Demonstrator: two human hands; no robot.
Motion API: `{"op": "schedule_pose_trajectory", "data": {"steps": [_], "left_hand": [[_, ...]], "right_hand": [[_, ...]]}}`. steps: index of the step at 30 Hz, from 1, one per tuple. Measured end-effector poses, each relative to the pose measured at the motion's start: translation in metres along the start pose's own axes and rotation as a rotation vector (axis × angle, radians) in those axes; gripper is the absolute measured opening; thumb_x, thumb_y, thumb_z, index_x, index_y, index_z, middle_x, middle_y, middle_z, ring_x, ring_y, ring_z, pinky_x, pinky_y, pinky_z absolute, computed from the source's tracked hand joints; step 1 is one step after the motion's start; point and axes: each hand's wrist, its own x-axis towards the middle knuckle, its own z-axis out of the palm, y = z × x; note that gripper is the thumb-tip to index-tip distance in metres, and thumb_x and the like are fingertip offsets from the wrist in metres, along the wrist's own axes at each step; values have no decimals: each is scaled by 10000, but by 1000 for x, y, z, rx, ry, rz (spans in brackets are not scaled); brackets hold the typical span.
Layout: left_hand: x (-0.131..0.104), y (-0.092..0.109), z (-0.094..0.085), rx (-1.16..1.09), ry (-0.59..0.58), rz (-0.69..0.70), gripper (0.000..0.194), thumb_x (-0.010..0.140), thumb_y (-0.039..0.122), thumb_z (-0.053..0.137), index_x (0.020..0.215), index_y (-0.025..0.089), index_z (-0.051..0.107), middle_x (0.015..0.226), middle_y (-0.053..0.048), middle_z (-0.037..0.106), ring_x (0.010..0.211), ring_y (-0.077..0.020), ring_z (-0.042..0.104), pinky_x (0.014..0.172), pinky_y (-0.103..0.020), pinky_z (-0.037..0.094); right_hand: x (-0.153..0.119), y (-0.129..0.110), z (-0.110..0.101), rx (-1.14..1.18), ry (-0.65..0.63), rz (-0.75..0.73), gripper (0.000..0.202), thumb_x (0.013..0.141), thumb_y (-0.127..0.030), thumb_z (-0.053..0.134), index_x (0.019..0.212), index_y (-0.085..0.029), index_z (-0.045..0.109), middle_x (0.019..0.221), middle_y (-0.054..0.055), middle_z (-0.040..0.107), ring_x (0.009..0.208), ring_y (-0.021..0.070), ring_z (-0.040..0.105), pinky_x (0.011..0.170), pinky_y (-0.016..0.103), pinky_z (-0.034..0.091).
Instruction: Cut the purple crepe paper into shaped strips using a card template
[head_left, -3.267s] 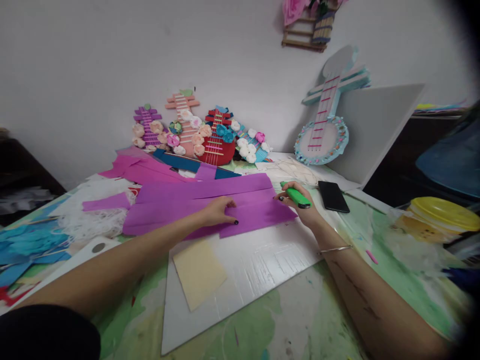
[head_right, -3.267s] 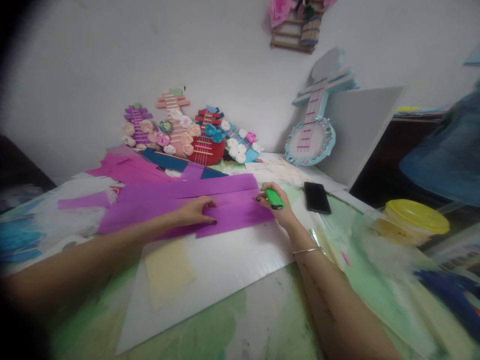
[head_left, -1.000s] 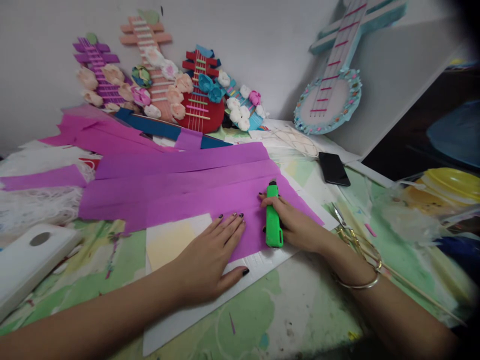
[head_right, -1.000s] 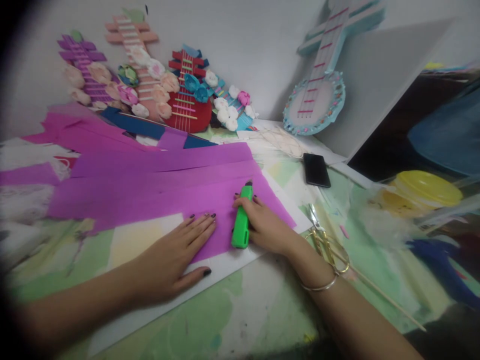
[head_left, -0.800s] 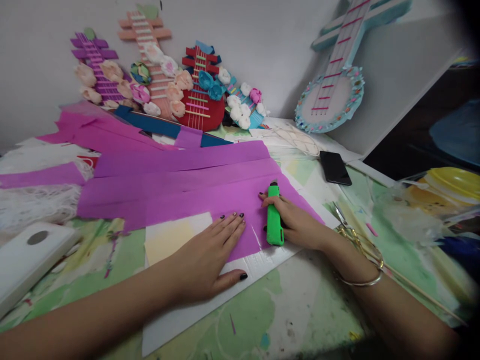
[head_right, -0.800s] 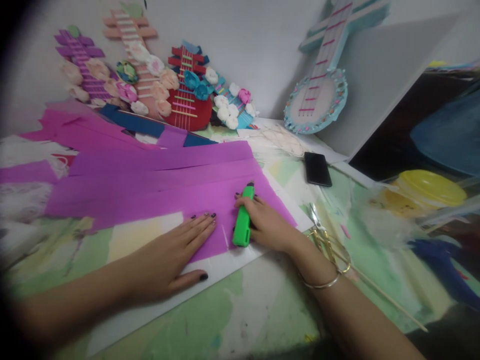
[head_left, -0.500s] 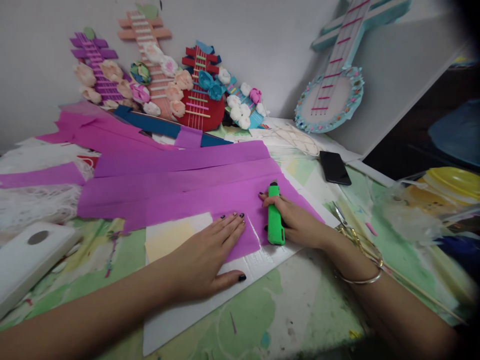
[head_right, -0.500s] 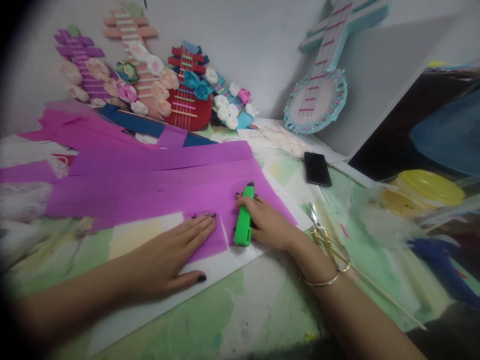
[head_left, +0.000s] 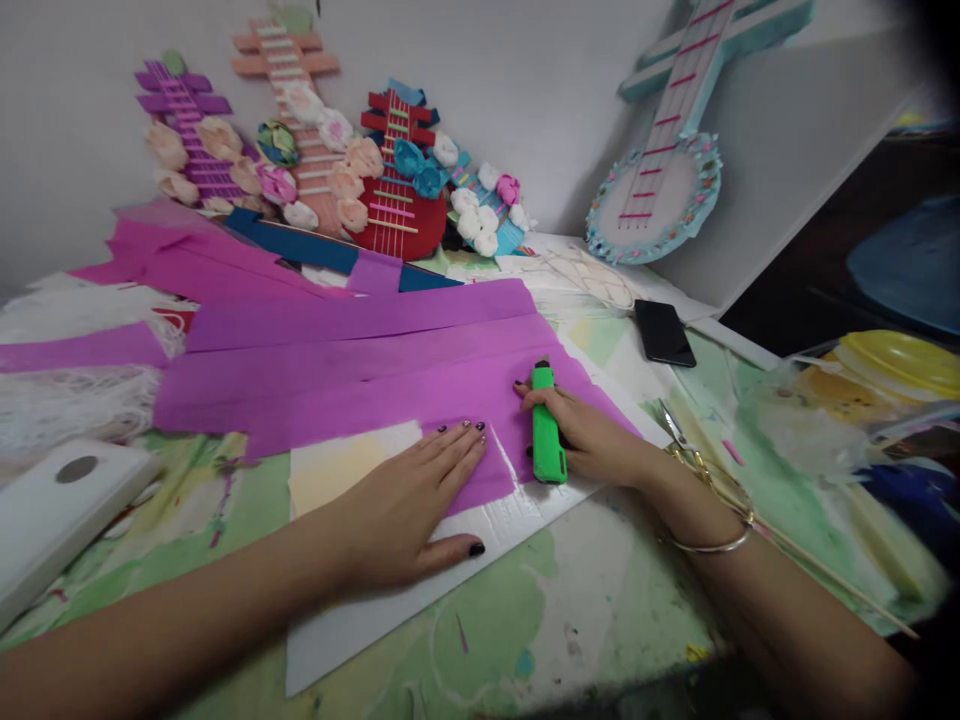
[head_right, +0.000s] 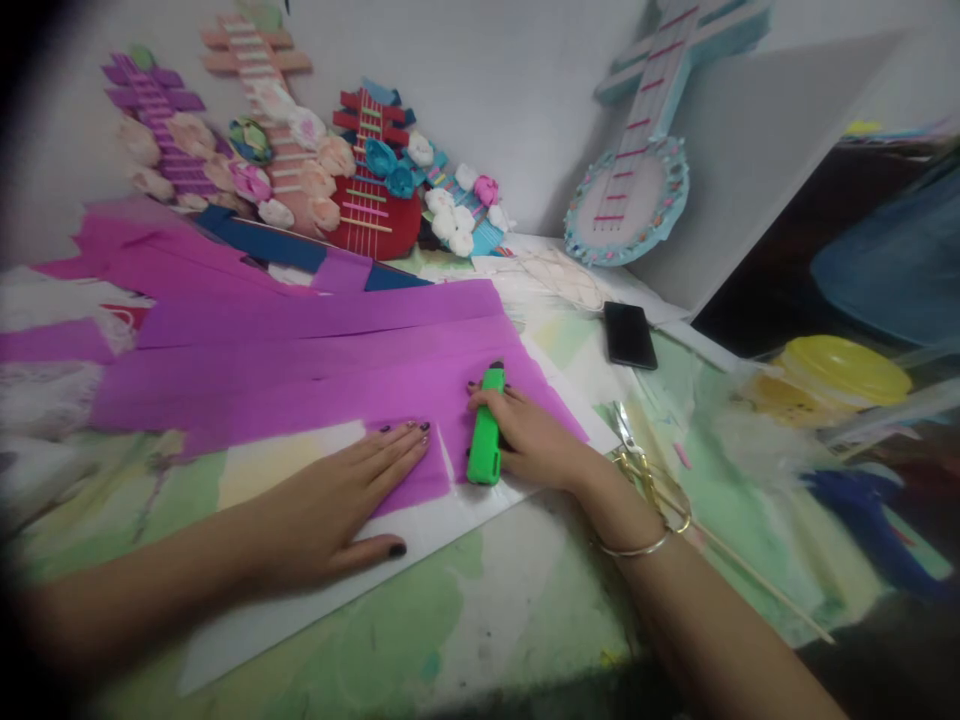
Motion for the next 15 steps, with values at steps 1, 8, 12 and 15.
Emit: {"op": "schedule_pose_trajectory", "data": {"steps": [1, 8, 12, 15], "left_hand": [[-1, -1, -1, -1, -12, 1, 823, 937, 624, 290, 1522, 87, 69, 1564, -158, 71, 1440, -307, 124, 1162, -416, 173], [-4, -6, -2, -4, -37, 38, 846, 928, 642, 300, 1524, 103, 34, 1569, -147, 30, 1442, -313, 106, 1167, -419, 152], [-3, -8, -1, 5, -19, 57, 848, 928, 638, 309, 1524, 100, 38, 1569, -153, 45, 1439, -315, 121, 1166, -418, 157], [-3, -9, 0, 17, -7, 71, 853, 925, 639, 316, 1523, 95, 45, 1567, -159, 58, 1438, -316, 132, 1163, -419, 167]], "right_hand": [[0, 1, 0, 0, -2, -3, 412, 816, -179, 542, 1205, -195, 408, 1331, 166, 508, 1196, 301, 497, 931, 444, 432], [0, 3, -1, -6, -21, -6, 406, 825, -189, 536, 1209, -193, 404, 1313, 166, 511, 1179, 306, 496, 935, 450, 431], [-1, 3, -3, -2, -30, -11, 416, 814, -180, 545, 1205, -193, 405, 1320, 158, 502, 1181, 301, 491, 940, 436, 425], [0, 3, -3, 6, -25, -13, 444, 796, -159, 551, 1215, -193, 407, 1329, 160, 497, 1171, 301, 495, 938, 440, 421]]}}
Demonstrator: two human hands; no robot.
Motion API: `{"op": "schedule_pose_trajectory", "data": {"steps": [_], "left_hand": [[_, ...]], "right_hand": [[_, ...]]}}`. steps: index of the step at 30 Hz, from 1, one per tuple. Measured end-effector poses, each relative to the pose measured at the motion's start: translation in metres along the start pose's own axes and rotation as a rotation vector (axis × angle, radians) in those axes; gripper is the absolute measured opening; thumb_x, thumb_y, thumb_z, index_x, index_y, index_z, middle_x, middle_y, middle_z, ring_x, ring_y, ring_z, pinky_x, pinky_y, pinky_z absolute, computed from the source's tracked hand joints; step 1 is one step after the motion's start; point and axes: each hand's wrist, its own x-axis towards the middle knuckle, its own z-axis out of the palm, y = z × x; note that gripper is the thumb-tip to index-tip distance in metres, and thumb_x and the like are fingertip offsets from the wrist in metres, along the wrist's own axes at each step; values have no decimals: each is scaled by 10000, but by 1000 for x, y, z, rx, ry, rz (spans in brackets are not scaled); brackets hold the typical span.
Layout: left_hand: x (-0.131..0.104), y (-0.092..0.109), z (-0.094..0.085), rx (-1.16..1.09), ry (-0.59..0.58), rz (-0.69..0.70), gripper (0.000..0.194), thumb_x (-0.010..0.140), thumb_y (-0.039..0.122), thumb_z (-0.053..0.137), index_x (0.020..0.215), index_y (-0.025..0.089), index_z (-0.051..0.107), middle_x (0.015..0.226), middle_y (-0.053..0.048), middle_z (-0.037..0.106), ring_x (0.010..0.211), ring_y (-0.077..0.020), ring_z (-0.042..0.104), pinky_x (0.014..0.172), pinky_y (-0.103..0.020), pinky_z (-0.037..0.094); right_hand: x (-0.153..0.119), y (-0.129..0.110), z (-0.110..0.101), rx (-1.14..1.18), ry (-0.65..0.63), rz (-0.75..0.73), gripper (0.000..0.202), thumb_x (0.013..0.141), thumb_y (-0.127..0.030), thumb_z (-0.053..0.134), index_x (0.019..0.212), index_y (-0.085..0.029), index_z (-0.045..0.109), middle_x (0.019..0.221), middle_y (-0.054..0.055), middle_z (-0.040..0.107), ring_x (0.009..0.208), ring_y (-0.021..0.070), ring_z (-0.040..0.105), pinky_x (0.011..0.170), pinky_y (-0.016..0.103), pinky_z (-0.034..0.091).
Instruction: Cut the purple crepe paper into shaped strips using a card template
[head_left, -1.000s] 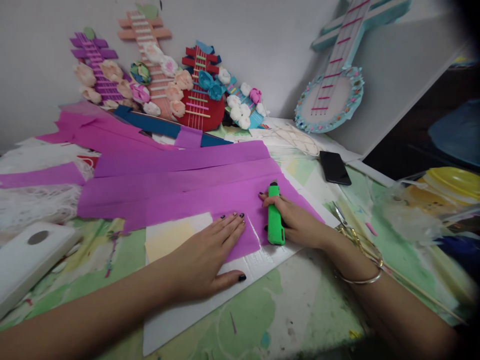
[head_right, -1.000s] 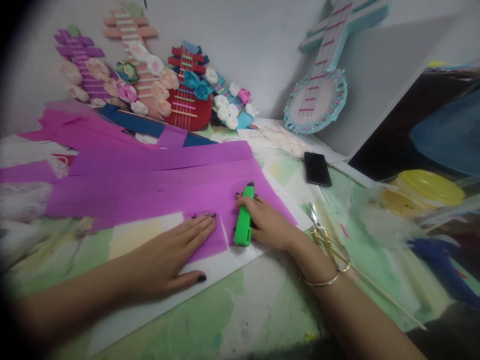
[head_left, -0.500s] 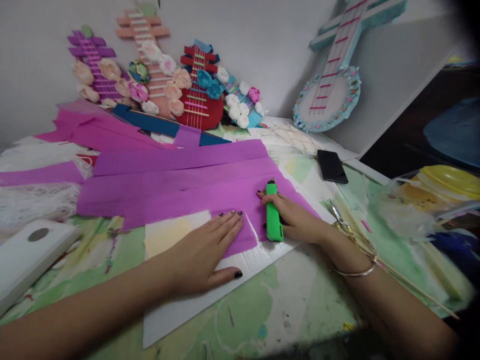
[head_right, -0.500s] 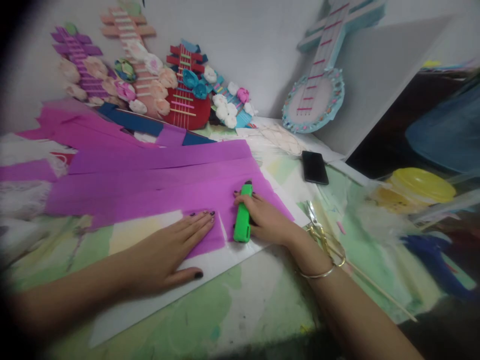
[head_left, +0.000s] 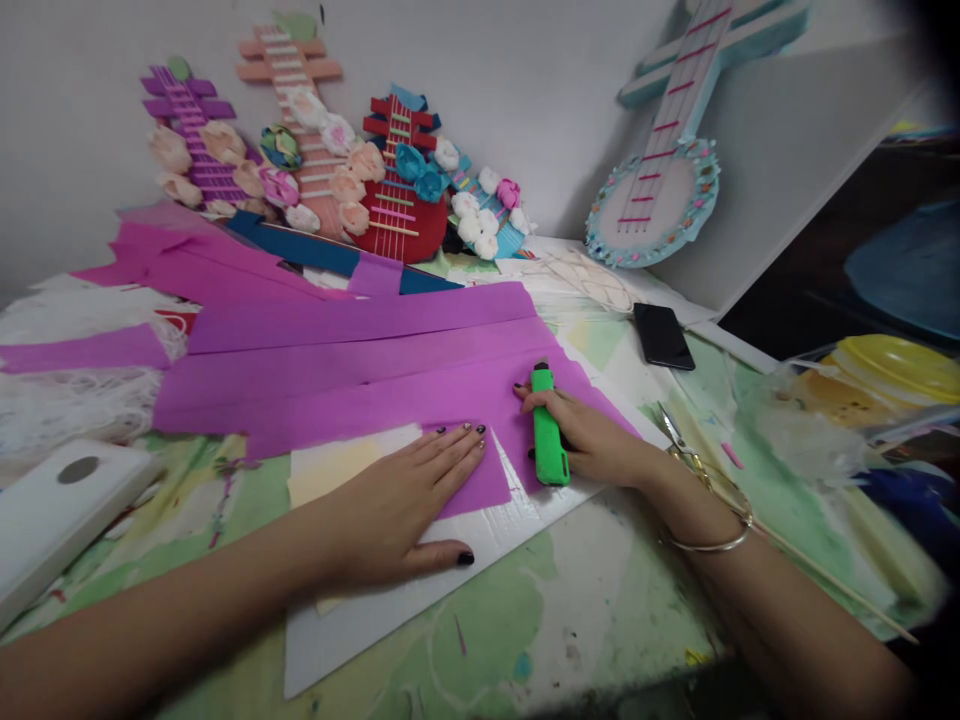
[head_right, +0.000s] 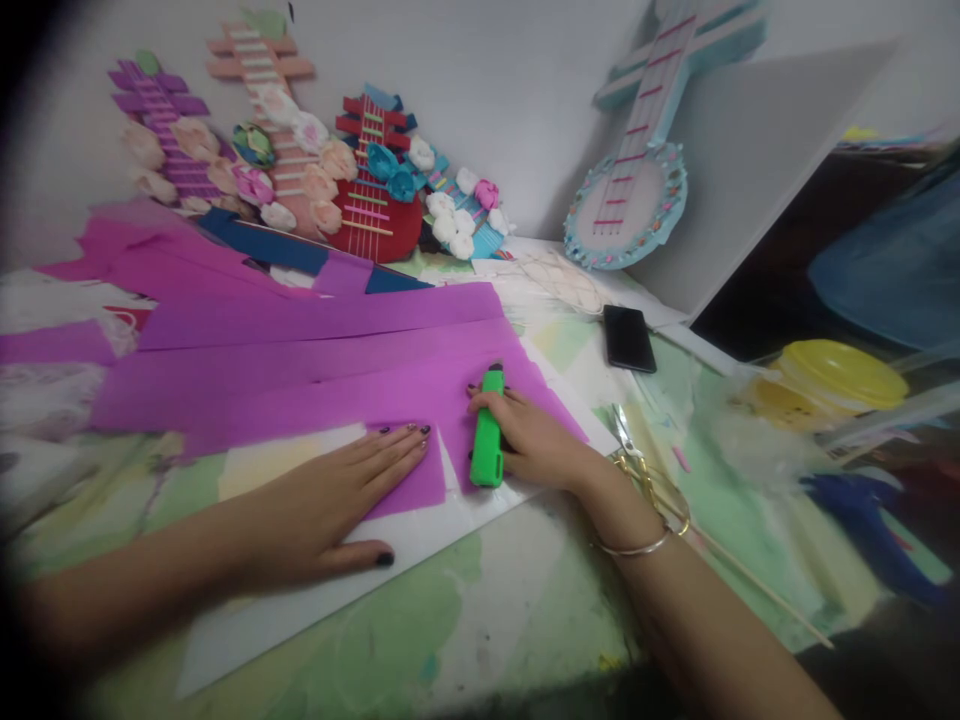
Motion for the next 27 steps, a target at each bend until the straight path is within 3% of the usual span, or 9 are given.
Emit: {"op": "schedule_pose_trajectory", "data": {"steps": [8, 13, 27], "left_hand": [[8, 6, -3, 63, 94, -64, 898, 895, 669, 338, 1500, 29, 164, 1555, -193, 130, 1441, -332, 102, 1175, -457, 75], [7, 2, -1, 12, 48, -154, 952, 869, 730, 304, 1513, 55, 112, 1557, -183, 97, 1439, -331, 111, 1166, -466, 119], [1, -15, -4, -21, 42, -68, 940, 858, 728, 366, 1527, 148, 50, 1569, -121, 79, 1444, -295, 117, 1181, -418, 73]], "right_hand": [[0, -8, -2, 15, 18, -3, 472, 772, -114, 549, 1218, -201, 419, 1322, 147, 501, 1170, 288, 496, 930, 420, 421], [-2, -13, -3, 25, -10, -20, 471, 780, -121, 538, 1229, -208, 423, 1325, 134, 504, 1214, 300, 462, 949, 447, 410], [0, -4, -5, 55, -50, -31, 450, 789, -181, 569, 1213, -203, 419, 1347, 143, 485, 1243, 296, 442, 996, 463, 382]]}}
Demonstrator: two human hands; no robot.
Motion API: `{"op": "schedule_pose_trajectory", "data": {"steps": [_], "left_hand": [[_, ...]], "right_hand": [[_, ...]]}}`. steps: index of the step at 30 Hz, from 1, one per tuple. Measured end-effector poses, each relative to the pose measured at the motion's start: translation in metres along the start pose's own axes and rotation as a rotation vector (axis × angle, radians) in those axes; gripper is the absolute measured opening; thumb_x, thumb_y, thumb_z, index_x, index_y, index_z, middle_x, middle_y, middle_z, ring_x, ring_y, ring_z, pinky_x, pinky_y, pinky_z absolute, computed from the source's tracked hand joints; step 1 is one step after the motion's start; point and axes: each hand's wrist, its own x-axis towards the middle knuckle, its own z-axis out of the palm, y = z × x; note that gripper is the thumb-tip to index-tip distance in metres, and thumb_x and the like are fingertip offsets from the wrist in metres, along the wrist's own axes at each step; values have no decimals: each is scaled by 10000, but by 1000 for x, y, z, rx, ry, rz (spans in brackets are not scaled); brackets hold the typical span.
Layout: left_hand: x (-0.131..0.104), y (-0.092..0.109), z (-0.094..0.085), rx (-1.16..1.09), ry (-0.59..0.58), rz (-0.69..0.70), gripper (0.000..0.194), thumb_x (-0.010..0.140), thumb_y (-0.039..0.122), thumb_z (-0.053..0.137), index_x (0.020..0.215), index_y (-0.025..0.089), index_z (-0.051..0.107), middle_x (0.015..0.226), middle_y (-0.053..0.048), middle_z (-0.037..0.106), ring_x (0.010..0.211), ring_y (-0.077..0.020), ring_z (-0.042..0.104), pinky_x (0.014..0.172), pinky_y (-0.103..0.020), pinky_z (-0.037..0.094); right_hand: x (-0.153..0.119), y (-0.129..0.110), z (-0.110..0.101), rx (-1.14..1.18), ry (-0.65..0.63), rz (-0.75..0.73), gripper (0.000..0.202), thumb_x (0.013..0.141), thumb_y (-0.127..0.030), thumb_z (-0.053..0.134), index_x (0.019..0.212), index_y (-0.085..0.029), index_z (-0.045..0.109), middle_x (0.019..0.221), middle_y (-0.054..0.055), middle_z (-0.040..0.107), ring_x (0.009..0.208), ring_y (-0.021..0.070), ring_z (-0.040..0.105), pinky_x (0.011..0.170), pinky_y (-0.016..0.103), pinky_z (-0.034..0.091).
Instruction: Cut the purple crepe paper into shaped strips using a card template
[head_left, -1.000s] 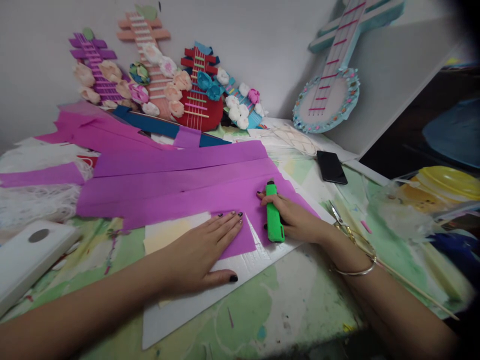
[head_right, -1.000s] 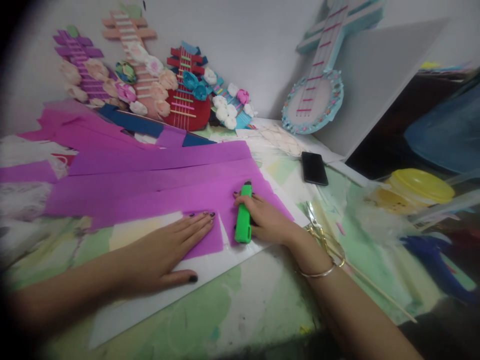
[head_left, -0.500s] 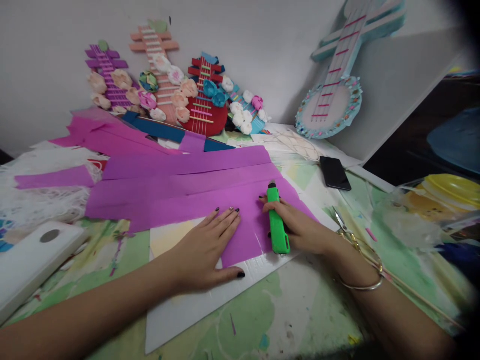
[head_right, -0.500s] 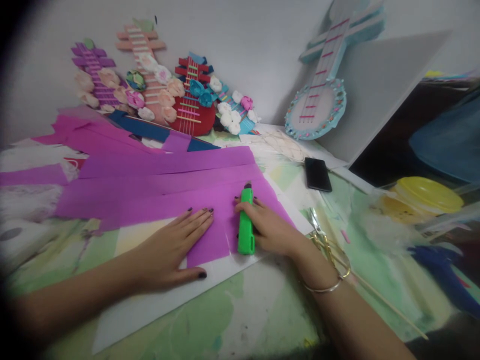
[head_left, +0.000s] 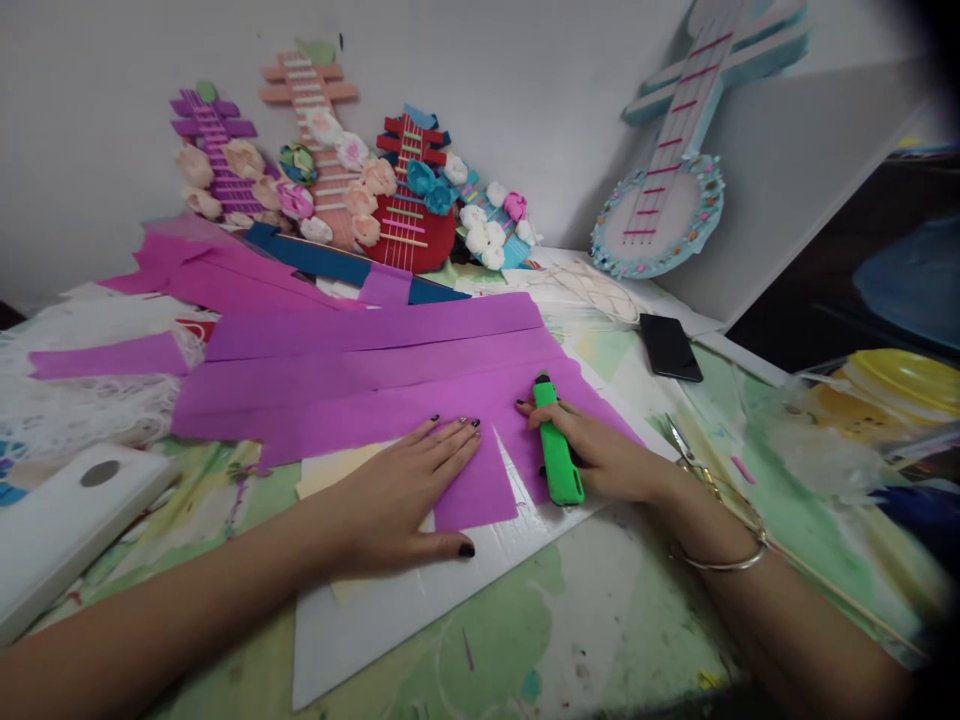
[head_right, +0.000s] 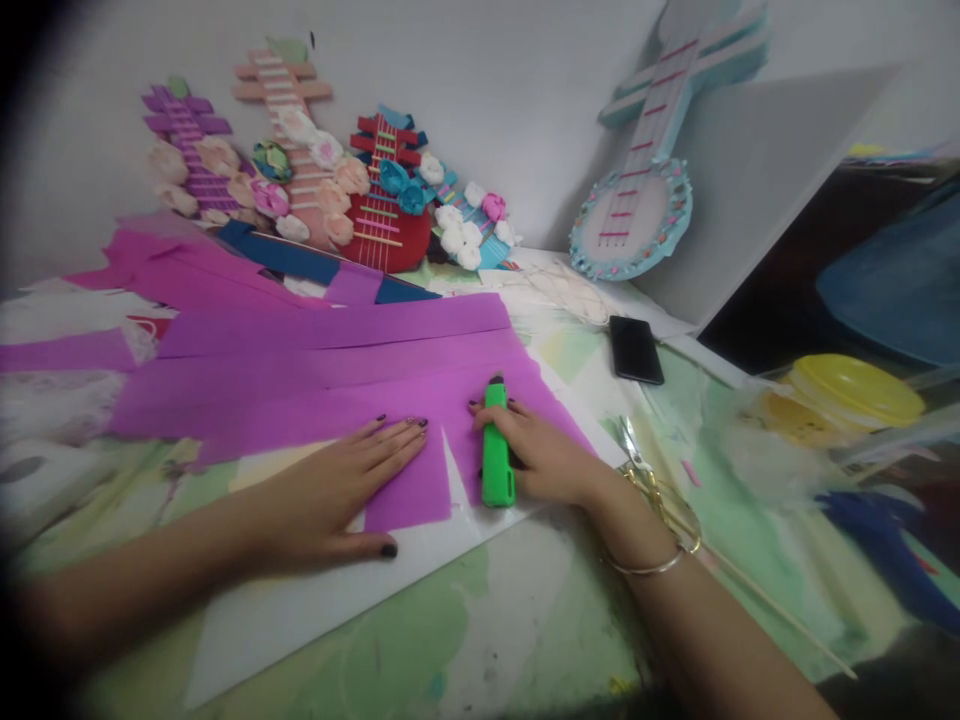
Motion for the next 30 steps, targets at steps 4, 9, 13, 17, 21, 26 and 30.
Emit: {"op": "schedule_pose_trajectory", "data": {"steps": [4, 9, 13, 17, 21, 26, 30], "left_hand": [[0, -3, -4, 15, -5, 21, 926, 863, 714, 376, 1524, 130, 92, 1562, -131, 125, 1443, -282, 140, 1182, -419, 80], [3, -3, -7, 29, 39, 36, 831, 892, 633, 418, 1506, 115, 204, 1533, -139, 250, 1422, -284, 223, 1171, -448, 172], [4, 1, -2, 109, 185, 65, 538, 945, 380, 452, 1382, 67, 460, 1393, -174, 490, 1324, -295, 421, 1122, -454, 315], [5, 2, 3, 77, 359, 86, 362, 947, 138, 385, 1222, 57, 605, 1185, -168, 654, 1124, -264, 605, 1008, -438, 456], [13, -4, -4, -239, 437, -85, 281, 917, 168, 486, 1120, 163, 681, 1057, -79, 717, 936, -214, 674, 841, -355, 538], [36, -32, -29, -505, 483, -410, 246, 834, 319, 577, 938, 174, 746, 834, -25, 740, 714, -190, 655, 637, -272, 493], [56, -68, -39, -501, 495, -511, 271, 783, 343, 581, 870, 155, 754, 778, -49, 728, 703, -204, 635, 628, -282, 454]], "right_hand": [[-1, 1, 0, -12, 0, -4, 466, 782, -188, 578, 1221, -208, 421, 1306, 137, 511, 1210, 303, 465, 968, 463, 403], [-1, 1, 0, -29, 15, -15, 488, 771, -166, 578, 1230, -216, 420, 1264, 128, 531, 1192, 299, 474, 966, 454, 405], [-1, 1, -1, -7, 16, -24, 455, 778, -171, 573, 1213, -204, 443, 1273, 135, 523, 1149, 299, 493, 916, 446, 427], [-2, 0, -1, -22, 12, -22, 451, 783, -174, 568, 1217, -190, 449, 1254, 137, 530, 1112, 302, 500, 889, 449, 425], [-2, 1, -1, -21, 14, -27, 453, 778, -167, 565, 1217, -189, 456, 1209, 133, 549, 1051, 284, 516, 853, 431, 434], [-3, 3, -1, -20, 20, -43, 503, 759, -161, 580, 1244, -196, 452, 1209, 132, 551, 1063, 284, 509, 862, 425, 431], [-4, 1, -1, -33, 21, -48, 512, 762, -155, 570, 1258, -189, 447, 1236, 139, 542, 1096, 298, 496, 886, 451, 425]]}}
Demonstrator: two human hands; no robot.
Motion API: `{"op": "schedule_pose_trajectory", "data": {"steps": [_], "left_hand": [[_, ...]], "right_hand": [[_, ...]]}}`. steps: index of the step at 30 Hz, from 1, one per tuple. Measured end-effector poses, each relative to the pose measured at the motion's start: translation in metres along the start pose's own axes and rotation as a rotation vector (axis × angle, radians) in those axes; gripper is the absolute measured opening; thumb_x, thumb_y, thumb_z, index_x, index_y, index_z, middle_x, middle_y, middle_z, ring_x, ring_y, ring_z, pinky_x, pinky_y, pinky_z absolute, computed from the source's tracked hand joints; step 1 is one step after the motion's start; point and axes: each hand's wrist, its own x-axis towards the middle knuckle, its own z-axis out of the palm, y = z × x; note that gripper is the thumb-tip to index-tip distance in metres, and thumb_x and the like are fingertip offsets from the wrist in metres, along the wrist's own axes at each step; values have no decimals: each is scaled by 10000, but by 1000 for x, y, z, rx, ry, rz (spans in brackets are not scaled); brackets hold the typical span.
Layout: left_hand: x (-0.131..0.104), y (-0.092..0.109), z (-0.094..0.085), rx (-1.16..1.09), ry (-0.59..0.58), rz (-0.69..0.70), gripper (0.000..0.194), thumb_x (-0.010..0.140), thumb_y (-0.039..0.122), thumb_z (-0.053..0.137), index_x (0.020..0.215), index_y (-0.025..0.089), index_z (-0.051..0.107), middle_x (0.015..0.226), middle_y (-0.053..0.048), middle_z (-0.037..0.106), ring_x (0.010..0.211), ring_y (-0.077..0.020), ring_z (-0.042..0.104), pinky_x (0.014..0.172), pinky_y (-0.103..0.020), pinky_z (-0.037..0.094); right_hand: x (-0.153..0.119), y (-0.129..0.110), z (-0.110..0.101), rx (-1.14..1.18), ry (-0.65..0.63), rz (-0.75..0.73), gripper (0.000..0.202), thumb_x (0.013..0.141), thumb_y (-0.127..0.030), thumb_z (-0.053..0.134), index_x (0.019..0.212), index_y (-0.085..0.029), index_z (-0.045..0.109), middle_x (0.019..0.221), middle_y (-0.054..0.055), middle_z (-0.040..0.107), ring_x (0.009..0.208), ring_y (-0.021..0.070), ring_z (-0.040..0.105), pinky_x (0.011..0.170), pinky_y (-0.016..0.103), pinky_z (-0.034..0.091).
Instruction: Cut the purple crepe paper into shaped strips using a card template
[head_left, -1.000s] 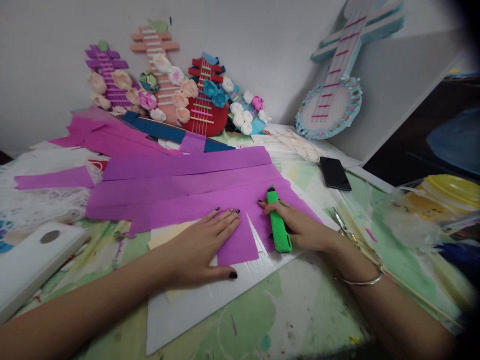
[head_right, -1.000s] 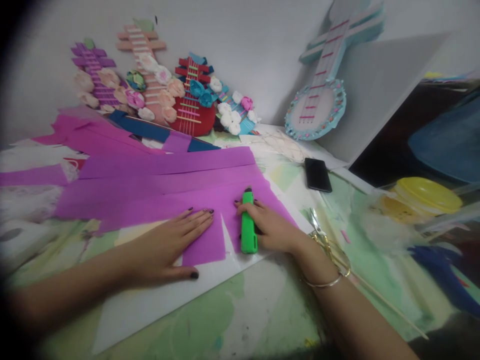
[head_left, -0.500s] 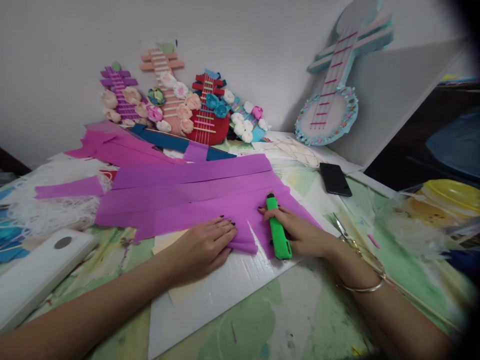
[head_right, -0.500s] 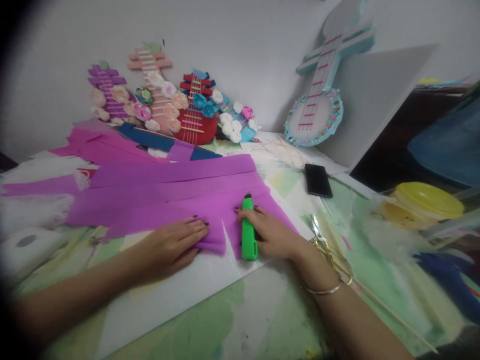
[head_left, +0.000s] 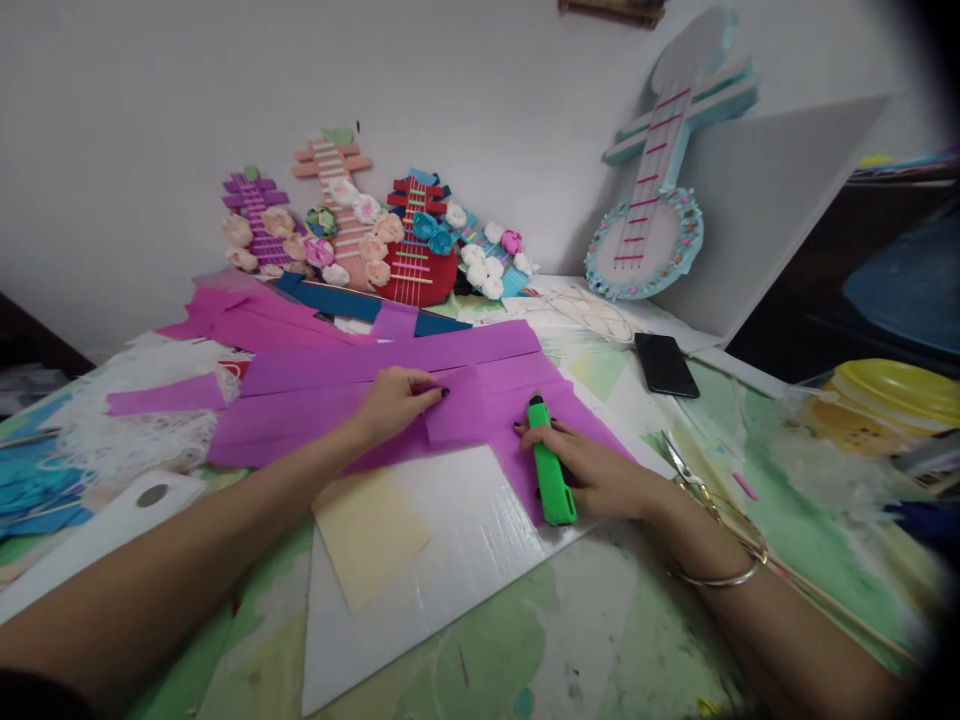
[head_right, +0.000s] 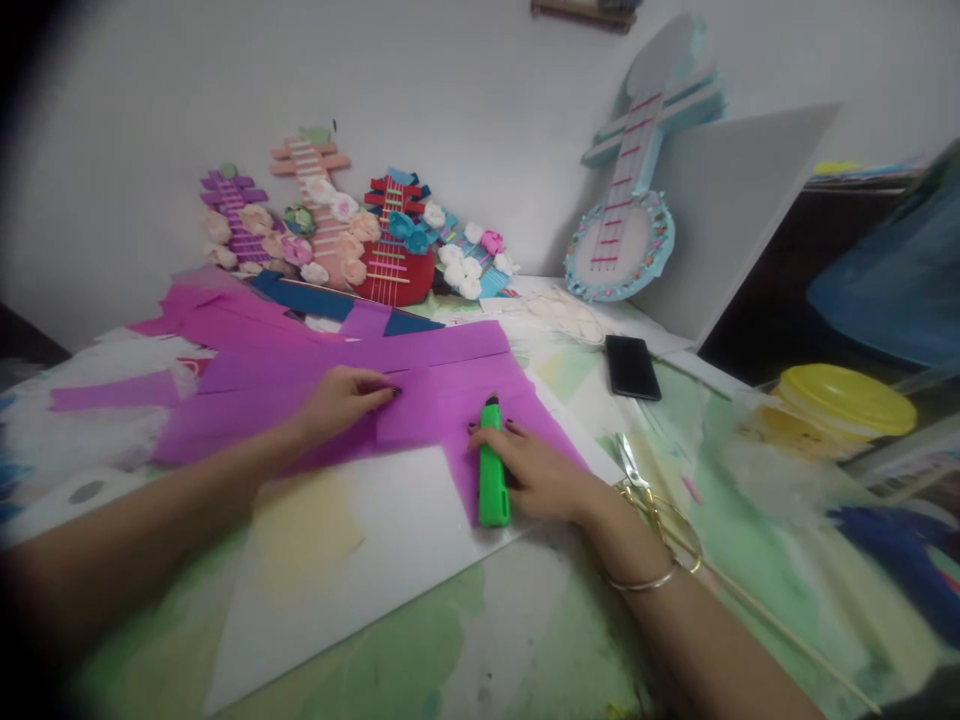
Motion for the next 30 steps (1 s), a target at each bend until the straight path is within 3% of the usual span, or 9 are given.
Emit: {"op": "schedule_pose_trajectory", "data": {"steps": [4, 9, 20, 24, 27, 30], "left_hand": [[18, -16, 2, 7, -9, -26, 238, 724, 306, 595, 813, 160, 759, 768, -56, 731, 688, -201, 620, 637, -287, 443], [15, -28, 6, 10, 0, -57, 275, 715, 380, 597, 760, 152, 744, 630, -32, 671, 576, -170, 562, 542, -260, 391], [17, -40, 9, 76, 45, -30, 258, 723, 384, 605, 740, 157, 726, 688, -37, 690, 644, -192, 590, 607, -274, 400], [15, -39, 13, 55, 46, 17, 268, 762, 385, 592, 826, 165, 731, 800, -52, 719, 725, -199, 625, 674, -283, 442], [14, -39, 14, 20, 61, 51, 300, 781, 372, 591, 942, 152, 716, 839, -64, 715, 739, -190, 633, 707, -286, 474], [10, -34, 10, 0, 134, 98, 363, 792, 360, 597, 1066, 132, 663, 915, -85, 681, 755, -180, 617, 711, -296, 495]], "right_hand": [[0, -1, 0, -9, -1, -1, 519, 752, -126, 561, 1253, -195, 444, 1257, 135, 535, 1126, 298, 488, 937, 470, 406], [-1, 0, 0, 8, 5, 0, 518, 754, -124, 557, 1252, -203, 443, 1261, 132, 534, 1140, 297, 496, 944, 467, 412], [-1, -4, -1, 47, -1, 4, 470, 777, -135, 545, 1235, -201, 460, 1200, 121, 567, 1188, 305, 480, 987, 492, 392], [-4, -4, -5, 268, 35, 66, 630, 743, -121, 558, 1340, -251, 401, 1392, 103, 464, 1300, 307, 414, 1056, 514, 350], [-5, -3, -7, 598, 154, 65, 721, 708, -158, 544, 1389, -284, 343, 1502, 65, 352, 1389, 296, 313, 1101, 516, 309], [-2, -3, -10, 920, 314, 52, 621, 723, -245, 502, 1335, -263, 394, 1445, 93, 436, 1366, 303, 366, 1094, 543, 323]]}}
